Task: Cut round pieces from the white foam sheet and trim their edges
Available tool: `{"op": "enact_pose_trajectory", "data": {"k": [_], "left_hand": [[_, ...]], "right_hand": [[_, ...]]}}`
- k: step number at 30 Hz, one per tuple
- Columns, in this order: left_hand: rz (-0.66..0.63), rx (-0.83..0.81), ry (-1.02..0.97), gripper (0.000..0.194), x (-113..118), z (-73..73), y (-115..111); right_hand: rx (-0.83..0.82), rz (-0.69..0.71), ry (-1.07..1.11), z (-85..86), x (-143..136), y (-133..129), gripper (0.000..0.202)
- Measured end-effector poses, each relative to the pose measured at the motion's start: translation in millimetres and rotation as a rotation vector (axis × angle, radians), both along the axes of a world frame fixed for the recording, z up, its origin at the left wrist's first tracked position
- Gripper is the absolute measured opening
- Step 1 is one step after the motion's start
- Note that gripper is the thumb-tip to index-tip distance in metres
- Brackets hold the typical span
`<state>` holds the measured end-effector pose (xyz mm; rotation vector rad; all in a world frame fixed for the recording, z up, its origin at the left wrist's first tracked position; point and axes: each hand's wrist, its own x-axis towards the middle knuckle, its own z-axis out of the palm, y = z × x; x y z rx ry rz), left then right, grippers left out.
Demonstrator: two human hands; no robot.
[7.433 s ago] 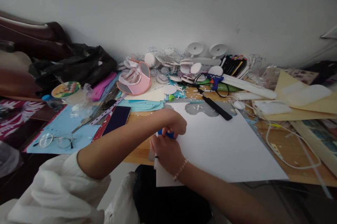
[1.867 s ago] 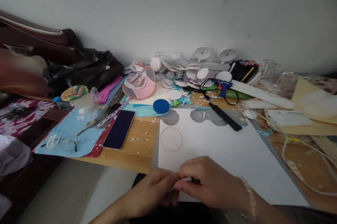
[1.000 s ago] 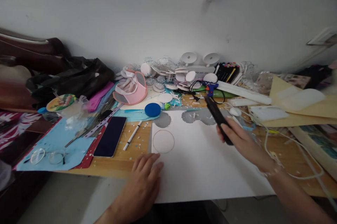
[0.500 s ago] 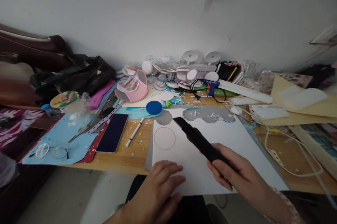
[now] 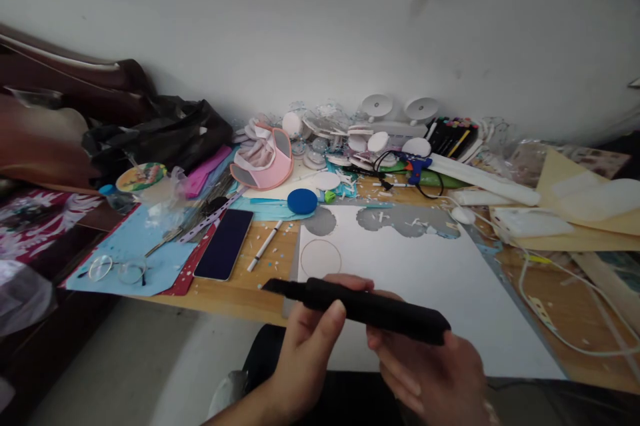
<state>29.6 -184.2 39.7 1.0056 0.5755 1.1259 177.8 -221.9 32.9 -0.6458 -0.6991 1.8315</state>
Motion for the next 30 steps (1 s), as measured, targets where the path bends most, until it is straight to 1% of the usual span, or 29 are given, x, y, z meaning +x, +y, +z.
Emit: {"op": "enact_pose_trajectory", "data": {"k": [1,3,5,8,9,10,12,13,14,16,18,19,21,23,24,27,30], "left_hand": [[-0.024,-0.004,-0.004,0.026,4.5,1.4,1.1],[-0.125,0.036,0.032,0.028,13.8,4.3,2.8],[-0.199,0.106,0.103,0.034,20.6,4.8,3.5],[-0.206,0.144,0.196,0.052,22.7,-0.6,5.7],[-0.221,0.142,0.240,0.053,21.7,-3.3,7.8],[-0.250,0.140,0.290,0.048,20.5,-6.0,10.9],[-0.368,0.172,0.389,0.027,19.6,-11.0,19.8],[-0.450,0.214,0.422,0.021,20.9,-13.7,24.9],[-0.532,0.277,0.441,0.023,23.5,-16.9,30.1],[-0.663,0.461,0.443,0.032,33.0,-25.9,39.1],[-0.740,0.654,0.405,0.036,45.6,-38.9,45.2],[-0.767,0.715,0.383,0.036,51.7,-46.3,47.2],[-0.829,0.764,0.344,0.037,61.1,-60.3,50.4],[-0.875,0.745,0.324,0.040,65.2,-70.3,54.1],[-0.898,0.719,0.313,0.041,65.4,-73.3,56.5],[-1.004,0.583,0.268,0.033,62.6,-77.4,65.6],[-1.131,0.381,0.248,0.019,60.3,-82.2,73.9]], "right_hand": [[-0.020,-0.072,0.004,-2.7,-8.1,-0.6,0.061],[-0.055,-0.207,-0.047,-7.4,-21.8,-0.3,0.057],[-0.075,-0.307,-0.111,-9.3,-26.1,3.1,0.049],[-0.028,-0.391,-0.167,-3.6,-10.4,15.1,0.040],[0.007,-0.416,-0.179,0.2,-1.3,20.9,0.038],[0.043,-0.439,-0.193,4.3,8.4,27.7,0.036],[0.080,-0.456,-0.250,11.8,25.5,44.1,0.031],[0.088,-0.455,-0.281,14.3,31.9,54.0,0.027],[0.094,-0.453,-0.300,15.5,36.3,64.8,0.024],[0.096,-0.464,-0.302,13.3,39.4,88.9,0.021],[0.087,-0.459,-0.288,5.6,37.2,114.1,0.019],[0.083,-0.427,-0.290,0.0,35.1,126.2,0.018],[0.083,-0.319,-0.314,-13.7,30.7,147.0,0.017],[0.079,-0.223,-0.343,-28.9,27.4,161.5,0.017],[0.075,-0.200,-0.354,-36.4,26.4,166.1,0.016],[0.061,-0.214,-0.374,-54.5,25.2,170.6,0.010],[0.068,-0.254,-0.454,-63.0,26.6,167.5,0.009]]}}
